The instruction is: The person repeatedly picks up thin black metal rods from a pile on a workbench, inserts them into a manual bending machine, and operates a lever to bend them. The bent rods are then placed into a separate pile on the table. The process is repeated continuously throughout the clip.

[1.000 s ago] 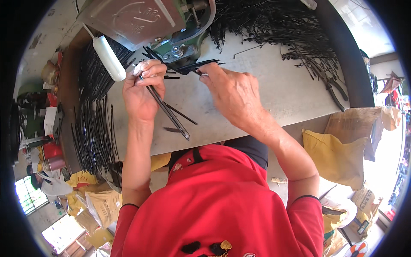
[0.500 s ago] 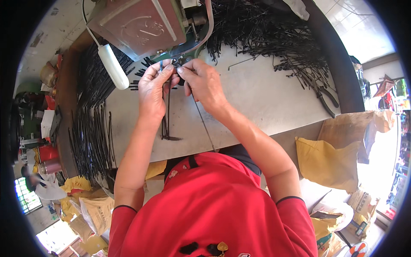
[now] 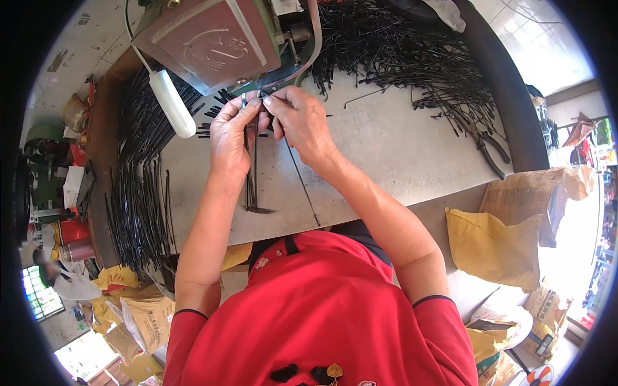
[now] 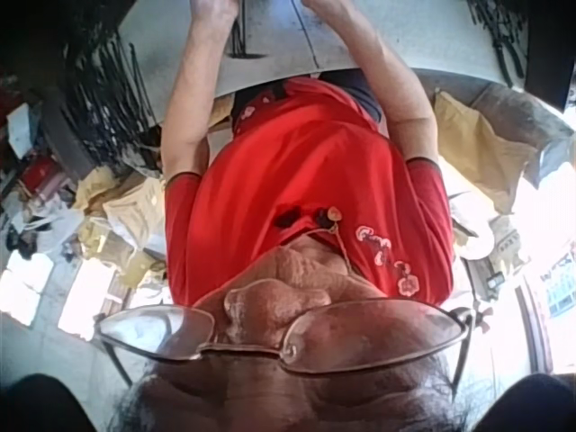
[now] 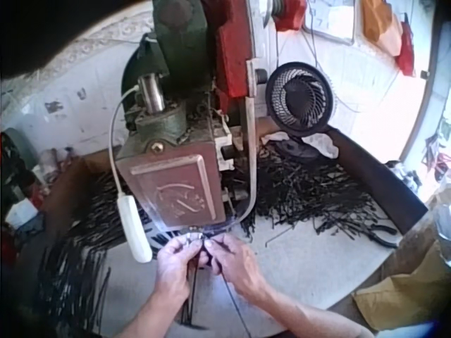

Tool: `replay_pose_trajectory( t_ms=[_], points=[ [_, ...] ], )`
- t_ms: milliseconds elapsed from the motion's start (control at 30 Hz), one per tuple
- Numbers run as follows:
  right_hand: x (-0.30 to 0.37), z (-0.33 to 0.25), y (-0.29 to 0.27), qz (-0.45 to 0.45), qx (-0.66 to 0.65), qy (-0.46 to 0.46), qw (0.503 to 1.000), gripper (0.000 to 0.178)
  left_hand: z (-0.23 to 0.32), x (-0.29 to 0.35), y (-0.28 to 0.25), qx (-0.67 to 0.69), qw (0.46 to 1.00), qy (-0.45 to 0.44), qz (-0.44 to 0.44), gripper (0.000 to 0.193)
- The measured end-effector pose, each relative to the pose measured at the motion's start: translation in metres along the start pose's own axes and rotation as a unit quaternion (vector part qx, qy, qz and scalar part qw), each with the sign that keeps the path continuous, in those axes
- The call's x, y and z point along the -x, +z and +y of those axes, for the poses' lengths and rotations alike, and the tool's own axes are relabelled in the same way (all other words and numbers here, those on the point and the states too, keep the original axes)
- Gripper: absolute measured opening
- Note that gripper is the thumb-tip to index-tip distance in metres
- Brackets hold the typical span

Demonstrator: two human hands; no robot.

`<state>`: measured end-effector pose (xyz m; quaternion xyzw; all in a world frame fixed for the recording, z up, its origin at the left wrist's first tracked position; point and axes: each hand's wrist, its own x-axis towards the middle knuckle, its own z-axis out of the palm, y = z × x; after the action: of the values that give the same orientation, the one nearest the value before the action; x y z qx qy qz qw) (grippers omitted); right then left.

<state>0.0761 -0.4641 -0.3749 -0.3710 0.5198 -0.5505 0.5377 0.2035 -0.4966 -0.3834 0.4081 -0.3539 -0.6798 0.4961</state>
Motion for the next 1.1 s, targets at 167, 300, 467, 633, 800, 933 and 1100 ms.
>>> replay_pose_trajectory(
  t_ms=[167, 300, 467, 633, 800, 933, 1100],
  points=[
    [0.0, 0.001, -0.001, -0.004, -0.012, 0.001, 1.0, 0.019, 0.002, -0.003, -0.003, -0.014, 1.0, -0.012, -0.013, 0.017],
    [0.0, 0.0, -0.001, -0.012, -0.03, 0.003, 0.999, 0.018, 0.004, -0.002, -0.001, -0.012, 1.0, -0.019, -0.002, 0.017],
    [0.0, -0.001, -0.003, -0.024, -0.032, 0.002, 0.999, 0.018, 0.007, -0.001, 0.001, -0.006, 1.0, -0.024, 0.003, 0.017],
    [-0.001, 0.002, -0.003, -0.027, -0.042, -0.008, 0.999, 0.018, 0.008, -0.002, 0.0, -0.011, 1.0, -0.019, -0.007, 0.016],
    [-0.003, 0.0, -0.004, -0.03, -0.052, 0.002, 0.998, 0.018, 0.01, -0.002, 0.002, -0.011, 1.0, -0.028, 0.004, 0.013],
    [-0.01, -0.004, -0.008, -0.048, -0.043, 0.038, 0.997, 0.018, 0.01, -0.012, -0.009, 0.009, 0.997, -0.069, -0.027, 0.009],
    [-0.014, -0.003, -0.009, -0.045, 0.048, 0.017, 0.998, 0.022, 0.009, -0.007, 0.004, 0.015, 0.998, -0.054, 0.005, 0.01]
  ],
)
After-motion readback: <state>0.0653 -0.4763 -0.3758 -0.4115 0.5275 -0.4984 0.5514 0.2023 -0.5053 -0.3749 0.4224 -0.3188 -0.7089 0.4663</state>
